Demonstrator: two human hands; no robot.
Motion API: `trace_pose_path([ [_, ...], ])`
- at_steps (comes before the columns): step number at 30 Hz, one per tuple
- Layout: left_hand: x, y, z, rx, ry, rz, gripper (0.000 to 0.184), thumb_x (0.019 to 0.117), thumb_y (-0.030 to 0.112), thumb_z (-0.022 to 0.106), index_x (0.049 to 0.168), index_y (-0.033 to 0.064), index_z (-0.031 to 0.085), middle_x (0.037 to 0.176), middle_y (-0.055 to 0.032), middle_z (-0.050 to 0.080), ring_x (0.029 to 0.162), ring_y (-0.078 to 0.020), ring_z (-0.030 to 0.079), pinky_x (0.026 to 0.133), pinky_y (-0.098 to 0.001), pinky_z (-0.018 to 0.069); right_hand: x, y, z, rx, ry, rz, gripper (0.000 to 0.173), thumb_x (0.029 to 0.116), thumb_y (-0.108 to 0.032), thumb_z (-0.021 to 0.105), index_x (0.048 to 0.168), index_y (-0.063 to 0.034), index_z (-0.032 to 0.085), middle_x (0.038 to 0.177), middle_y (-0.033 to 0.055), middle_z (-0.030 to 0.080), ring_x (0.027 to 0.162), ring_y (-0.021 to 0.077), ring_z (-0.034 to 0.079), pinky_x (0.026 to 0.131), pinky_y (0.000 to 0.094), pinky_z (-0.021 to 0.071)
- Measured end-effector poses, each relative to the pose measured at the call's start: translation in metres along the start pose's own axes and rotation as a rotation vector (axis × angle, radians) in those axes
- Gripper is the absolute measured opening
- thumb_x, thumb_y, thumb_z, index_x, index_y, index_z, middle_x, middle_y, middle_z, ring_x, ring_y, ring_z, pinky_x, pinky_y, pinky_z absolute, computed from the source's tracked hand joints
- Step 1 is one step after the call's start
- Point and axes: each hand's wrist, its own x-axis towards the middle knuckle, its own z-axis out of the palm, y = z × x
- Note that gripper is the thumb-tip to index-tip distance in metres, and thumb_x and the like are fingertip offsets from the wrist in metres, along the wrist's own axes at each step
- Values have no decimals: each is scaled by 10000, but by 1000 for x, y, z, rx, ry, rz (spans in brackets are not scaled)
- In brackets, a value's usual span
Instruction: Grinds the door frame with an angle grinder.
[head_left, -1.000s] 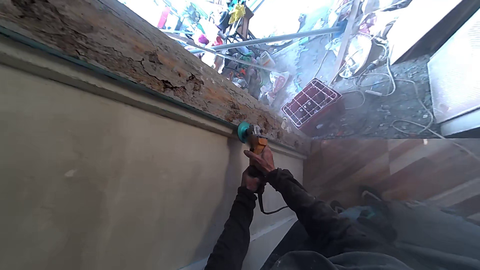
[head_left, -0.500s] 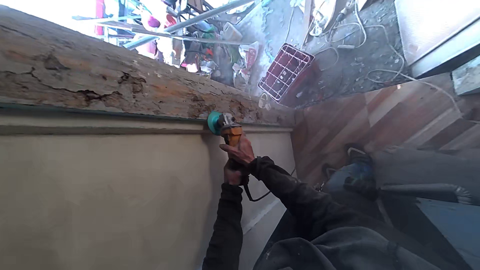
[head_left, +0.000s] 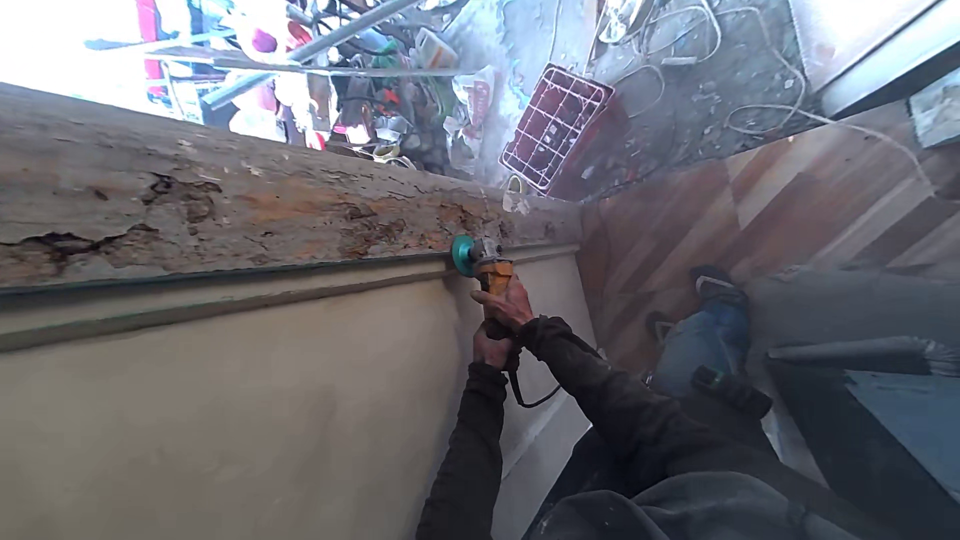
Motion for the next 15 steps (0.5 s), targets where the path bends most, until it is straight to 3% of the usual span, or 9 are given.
trace_pose_path([
  [4,23,-9,19,-19,-60,-49,493,761,-36,754,1220,-72,579,903,-148,688,713,-189,683,674,-360,607,25,20,-10,17,13,63,926,760,-470,876,1424,12,446,1171,242,664,1081,368,664,946,561,533],
  [7,42,-18,42,3,-130,-135,505,800,-30,760,1266,-71,569,985,-186,683,776,-226,684,722,-394,604,44,45,-27,31,50,118,915,756,-475,877,1411,10,460,1172,242,665,1082,368,665,947,562,534],
  [10,51,-22,65,-18,-190,-198,513,790,-34,776,1257,-63,564,935,-179,682,707,-223,679,662,-382,605,56,66,-44,53,105,185,895,762,-440,883,1407,20,467,1196,243,657,1115,361,651,978,545,520],
  [15,68,-37,83,-24,-223,-209,532,758,-37,773,1248,-62,567,951,-184,682,738,-235,684,684,-395,607,74,93,-53,84,115,224,911,780,-427,882,1427,34,436,1199,260,648,1104,370,652,970,545,524],
])
